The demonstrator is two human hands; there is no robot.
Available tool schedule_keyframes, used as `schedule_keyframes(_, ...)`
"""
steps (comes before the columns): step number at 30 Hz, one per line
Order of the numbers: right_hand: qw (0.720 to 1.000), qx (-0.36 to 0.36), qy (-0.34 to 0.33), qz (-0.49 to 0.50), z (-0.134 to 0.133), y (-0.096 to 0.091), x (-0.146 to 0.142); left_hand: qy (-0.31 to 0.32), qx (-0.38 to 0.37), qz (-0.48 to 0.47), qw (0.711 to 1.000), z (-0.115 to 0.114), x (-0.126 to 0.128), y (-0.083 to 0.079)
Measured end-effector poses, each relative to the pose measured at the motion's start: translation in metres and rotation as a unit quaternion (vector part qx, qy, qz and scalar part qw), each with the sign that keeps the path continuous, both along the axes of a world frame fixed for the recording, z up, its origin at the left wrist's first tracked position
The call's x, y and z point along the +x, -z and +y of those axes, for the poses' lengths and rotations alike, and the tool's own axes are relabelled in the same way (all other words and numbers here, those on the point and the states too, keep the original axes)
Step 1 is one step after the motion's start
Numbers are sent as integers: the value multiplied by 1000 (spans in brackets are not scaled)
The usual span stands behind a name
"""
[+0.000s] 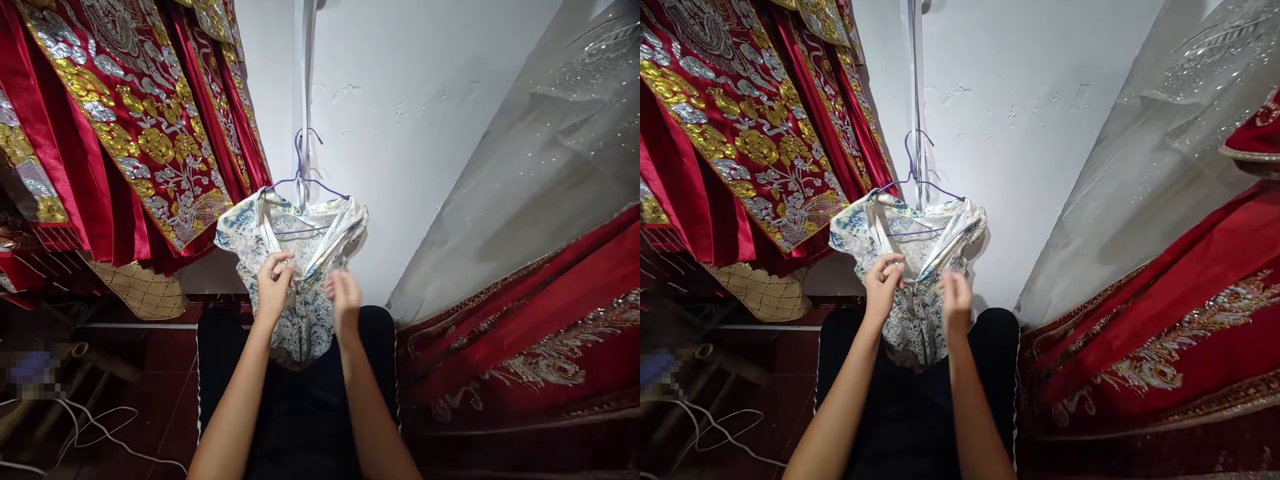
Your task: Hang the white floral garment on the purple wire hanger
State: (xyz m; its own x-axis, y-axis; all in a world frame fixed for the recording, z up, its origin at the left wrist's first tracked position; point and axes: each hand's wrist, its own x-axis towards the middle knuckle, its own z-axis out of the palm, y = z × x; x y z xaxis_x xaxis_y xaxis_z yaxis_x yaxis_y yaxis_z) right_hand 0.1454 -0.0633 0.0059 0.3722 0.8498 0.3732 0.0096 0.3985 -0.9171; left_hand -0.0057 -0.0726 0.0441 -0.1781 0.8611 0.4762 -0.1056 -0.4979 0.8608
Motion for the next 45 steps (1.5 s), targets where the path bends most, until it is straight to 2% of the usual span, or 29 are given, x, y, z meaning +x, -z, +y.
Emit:
schedule_keyframes(1,991,-54,-120,-12,-6,9,-14,5,-4,-8,1000,-4,-1,-1)
schedule_keyframes(2,976,-83,-202,-20,-10,15,-25,13,-9,-16,1000,-9,-2,-1)
schedule_keyframes(3,961,-92,-259,-29,-12,17,-33,25,-13,-23,999,-13,-3,-1)
schedule_keyframes(4,956,-82,-280,-32,-13,17,-39,38,-15,-31,999,-17,-4,-1)
schedule_keyframes(6,963,-44,-263,-32,-12,13,-43,58,-12,-48,997,-24,-5,0)
schedule_keyframes(8,970,-35,-240,-35,-11,8,-41,67,-4,-64,996,-29,-6,0)
schedule_keyframes(14,948,-95,-302,-24,-13,6,-37,102,-15,-101,990,-31,-8,-1)
schedule_keyframes(17,952,-104,-287,2,-14,5,-39,101,-17,-126,987,-29,-15,-1)
schedule_keyframes(20,953,-111,-282,-14,-18,0,-39,95,-18,-144,985,-29,-21,-2)
schedule_keyframes(26,953,-85,-287,-46,-27,-8,-39,125,-17,-146,981,-36,-15,-6)
schedule_keyframes(28,952,-103,-285,-52,-27,-7,-38,131,-6,-156,979,-36,-15,-5)
schedule_keyframes(30,947,-128,-286,-70,-26,-5,-34,108,10,-163,981,-35,-19,1)
schedule_keyframes(32,941,-146,-288,-97,-26,-5,-29,51,24,-143,988,-32,-27,10)
schedule_keyframes(34,934,-162,-295,-117,-27,-5,-26,18,17,-64,998,-28,-36,22)
schedule_keyframes(37,920,-181,-323,-126,-31,-7,-24,88,-32,86,992,-25,-39,37)
schedule_keyframes(38,918,-181,-332,-123,-33,-7,-23,109,-41,112,987,-25,-36,41)
schedule_keyframes(40,914,-177,-347,-118,-32,-9,-17,110,-36,121,986,-25,-25,46)
schedule_keyframes(43,913,-164,-351,-127,-19,-29,-1,72,-12,118,990,-27,-6,46)
schedule_keyframes(45,923,-139,-336,-124,0,-59,9,49,-12,139,989,-28,5,42)
